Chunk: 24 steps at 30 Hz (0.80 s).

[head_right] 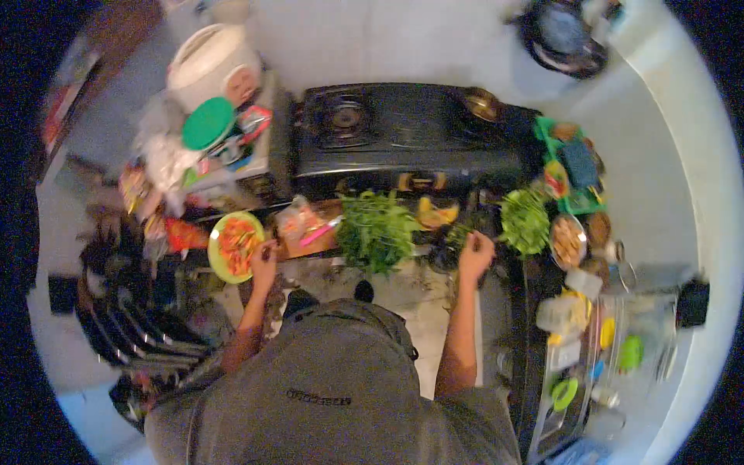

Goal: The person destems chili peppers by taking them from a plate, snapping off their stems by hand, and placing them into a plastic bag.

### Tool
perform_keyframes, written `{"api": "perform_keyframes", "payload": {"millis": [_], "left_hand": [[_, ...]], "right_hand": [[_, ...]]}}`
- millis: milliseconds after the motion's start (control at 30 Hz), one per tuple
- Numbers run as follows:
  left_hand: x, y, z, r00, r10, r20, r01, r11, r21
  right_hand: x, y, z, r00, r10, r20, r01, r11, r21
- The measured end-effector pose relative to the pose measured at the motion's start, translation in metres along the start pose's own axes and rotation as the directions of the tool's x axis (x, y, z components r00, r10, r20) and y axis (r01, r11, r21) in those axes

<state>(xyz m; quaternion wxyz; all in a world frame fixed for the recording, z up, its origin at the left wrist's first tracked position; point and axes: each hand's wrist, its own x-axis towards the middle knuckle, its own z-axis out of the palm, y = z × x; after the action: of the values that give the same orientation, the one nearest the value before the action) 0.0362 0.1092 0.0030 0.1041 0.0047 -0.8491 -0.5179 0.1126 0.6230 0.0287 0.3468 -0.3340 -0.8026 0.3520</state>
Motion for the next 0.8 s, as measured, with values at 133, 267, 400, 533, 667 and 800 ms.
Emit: {"api": "perform_keyframes", "payload": {"millis": [133, 267, 400, 533, 667, 800], "left_hand": [[-0.004, -0.022, -0.038, 0.996, 0.014, -0.082, 0.017, 0.932, 0.362], [-0.006, -0.008, -0.077, 0.986, -0.124, -0.111, 0.155, 0.926, 0.345], [-0.005, -0.031, -0.091, 0.999, -0.023, -0.04, 0.043, 0.787, 0.616], [0.001, -0.024, -0.072, 0.99, 0.131, 0.047, -0.13, 0.754, 0.644], [0.015, -0.028, -0.054, 0.97, 0.244, 0.015, -0.179, 0.667, 0.724], [0.022, -0.042, -0.051, 0.982, 0.181, 0.055, -0.169, 0.706, 0.688]], "right_hand": [[-0.022, -0.013, -0.001, 0.994, -0.085, -0.075, 0.088, 0.995, 0.04], [-0.059, -0.053, 0.003, 0.994, -0.035, 0.104, 0.0, 0.95, 0.313], [-0.088, -0.078, 0.008, 0.96, -0.182, 0.211, 0.11, 0.944, 0.31], [-0.109, -0.108, 0.012, 0.948, -0.191, 0.255, 0.073, 0.909, 0.409], [-0.126, -0.123, 0.015, 0.955, -0.197, 0.224, 0.094, 0.911, 0.401], [-0.148, -0.158, 0.012, 0.968, -0.134, 0.212, 0.027, 0.896, 0.442]]}}
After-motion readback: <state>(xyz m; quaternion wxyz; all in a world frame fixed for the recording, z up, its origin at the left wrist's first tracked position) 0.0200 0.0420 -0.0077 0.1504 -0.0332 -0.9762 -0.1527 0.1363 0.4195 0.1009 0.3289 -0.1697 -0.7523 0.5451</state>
